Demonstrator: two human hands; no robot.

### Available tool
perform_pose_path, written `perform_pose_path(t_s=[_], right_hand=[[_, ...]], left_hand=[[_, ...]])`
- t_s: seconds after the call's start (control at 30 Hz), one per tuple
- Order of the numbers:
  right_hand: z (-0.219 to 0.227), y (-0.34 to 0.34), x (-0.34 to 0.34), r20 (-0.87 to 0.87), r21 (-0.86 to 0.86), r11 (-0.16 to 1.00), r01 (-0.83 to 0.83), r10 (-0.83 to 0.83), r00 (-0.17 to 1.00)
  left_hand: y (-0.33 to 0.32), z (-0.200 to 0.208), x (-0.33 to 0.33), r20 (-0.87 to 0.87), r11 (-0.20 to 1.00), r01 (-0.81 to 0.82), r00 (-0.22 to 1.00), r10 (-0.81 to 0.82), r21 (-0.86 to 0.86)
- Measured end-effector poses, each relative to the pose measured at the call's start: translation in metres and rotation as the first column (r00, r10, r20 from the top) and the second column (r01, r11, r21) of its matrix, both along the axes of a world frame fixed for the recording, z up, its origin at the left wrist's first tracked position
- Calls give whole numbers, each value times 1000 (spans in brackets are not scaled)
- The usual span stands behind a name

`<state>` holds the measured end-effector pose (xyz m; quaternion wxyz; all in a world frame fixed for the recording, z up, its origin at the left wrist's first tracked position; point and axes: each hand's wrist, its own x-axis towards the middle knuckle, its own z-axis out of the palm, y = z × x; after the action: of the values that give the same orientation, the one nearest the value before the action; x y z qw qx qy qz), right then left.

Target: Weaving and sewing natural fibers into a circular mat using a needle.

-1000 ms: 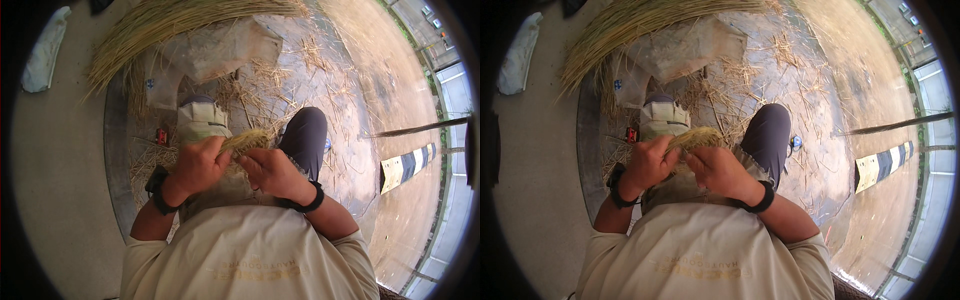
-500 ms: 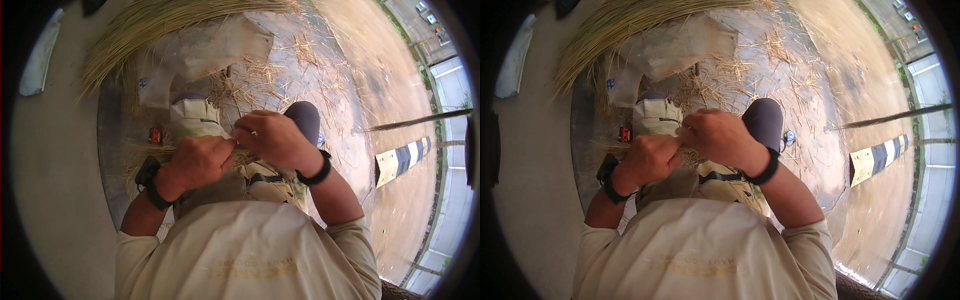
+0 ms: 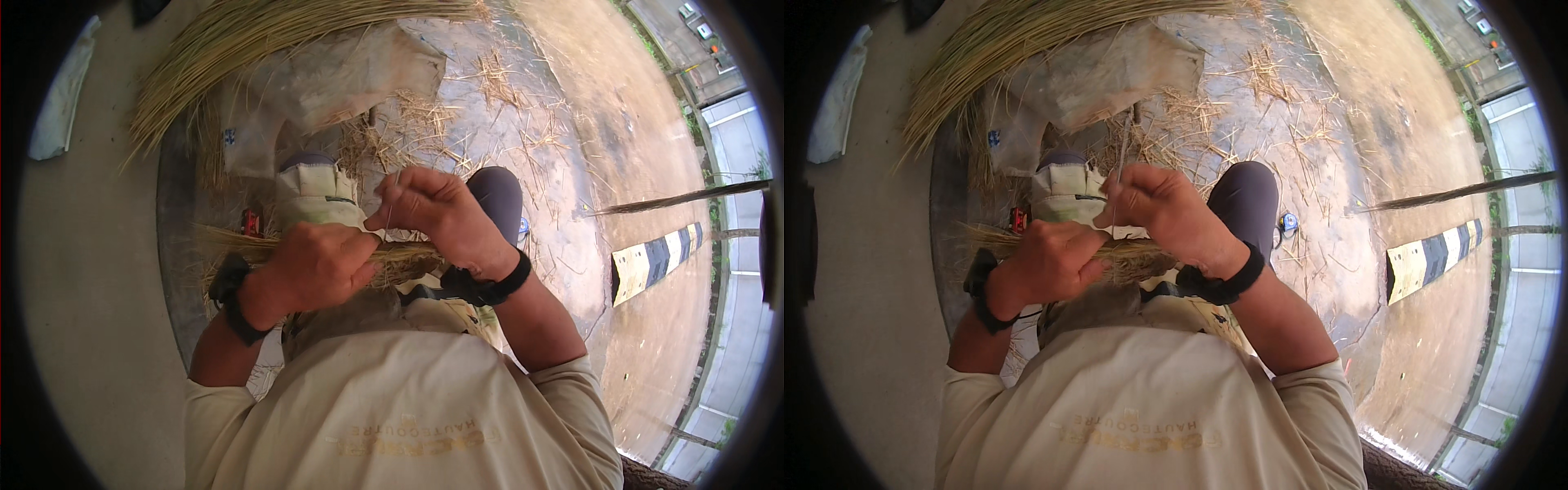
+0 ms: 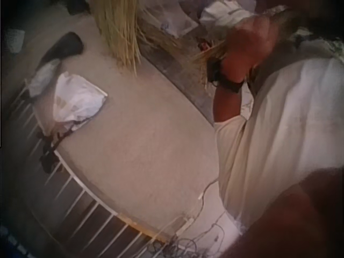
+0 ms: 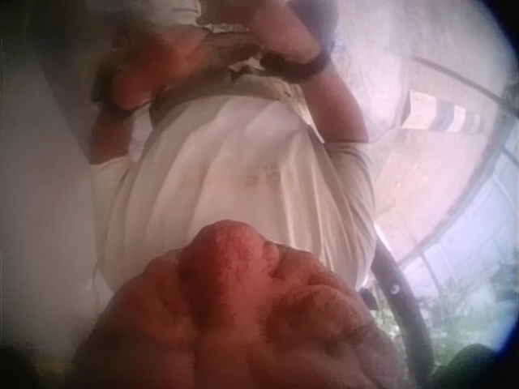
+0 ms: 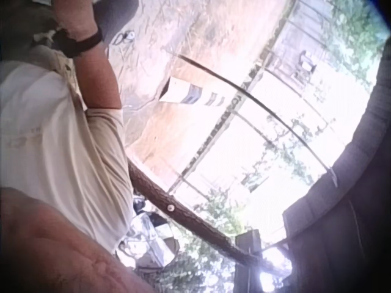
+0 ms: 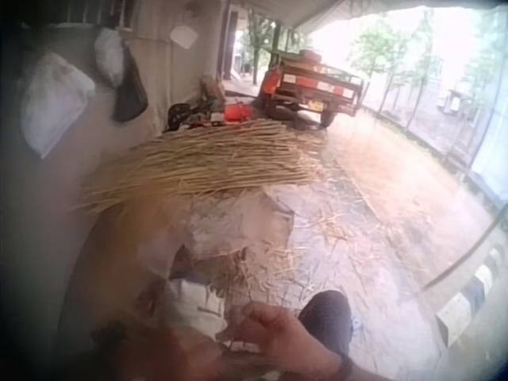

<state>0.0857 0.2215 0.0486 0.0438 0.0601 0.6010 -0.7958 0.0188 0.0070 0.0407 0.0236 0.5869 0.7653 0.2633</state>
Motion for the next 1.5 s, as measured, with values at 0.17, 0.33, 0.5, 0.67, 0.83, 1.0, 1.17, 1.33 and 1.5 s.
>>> perform_pose_path(t_s=[0.17, 0.33, 0.5, 0.67, 0.83, 1.0, 1.17, 1.33, 1.5], right_hand=[[17, 6, 3, 148, -651, 717, 251, -205, 967], [16, 49, 39, -48, -205, 974, 102, -114, 992], [-18, 45, 48, -59, 315, 947, 64, -48, 997], [-3, 36, 38, 34, 344, 939, 11, -24, 999], [-24, 20, 24, -21, 288, 935, -208, 224, 974], [-21, 17, 18, 50, 323, 880, -348, 351, 935], [-29, 22, 15, 59, 291, 877, -381, 381, 923], [-36, 26, 22, -133, 527, 847, -67, 160, 978], [-45, 76, 24, -310, 577, 734, 359, -210, 927]], left_hand=[[-10, 14, -28, 166, 995, 70, 984, -59, -65], [-16, 4, -40, 268, 983, 88, 962, -43, -158], [-16, -13, -38, 364, 993, 44, 931, -3, -105], [-17, -8, -33, 281, 994, 29, 960, 3, -110], [-15, 8, -20, 196, 995, 57, 980, -41, -80], [-12, 12, -14, 70, 995, 78, 995, -73, -64], [-12, 9, -14, 75, 995, 86, 994, -81, -56], [-5, 5, -19, 105, 993, 89, 991, -81, -79], [-3, -2, -22, 182, 995, 44, 983, -28, -86]])
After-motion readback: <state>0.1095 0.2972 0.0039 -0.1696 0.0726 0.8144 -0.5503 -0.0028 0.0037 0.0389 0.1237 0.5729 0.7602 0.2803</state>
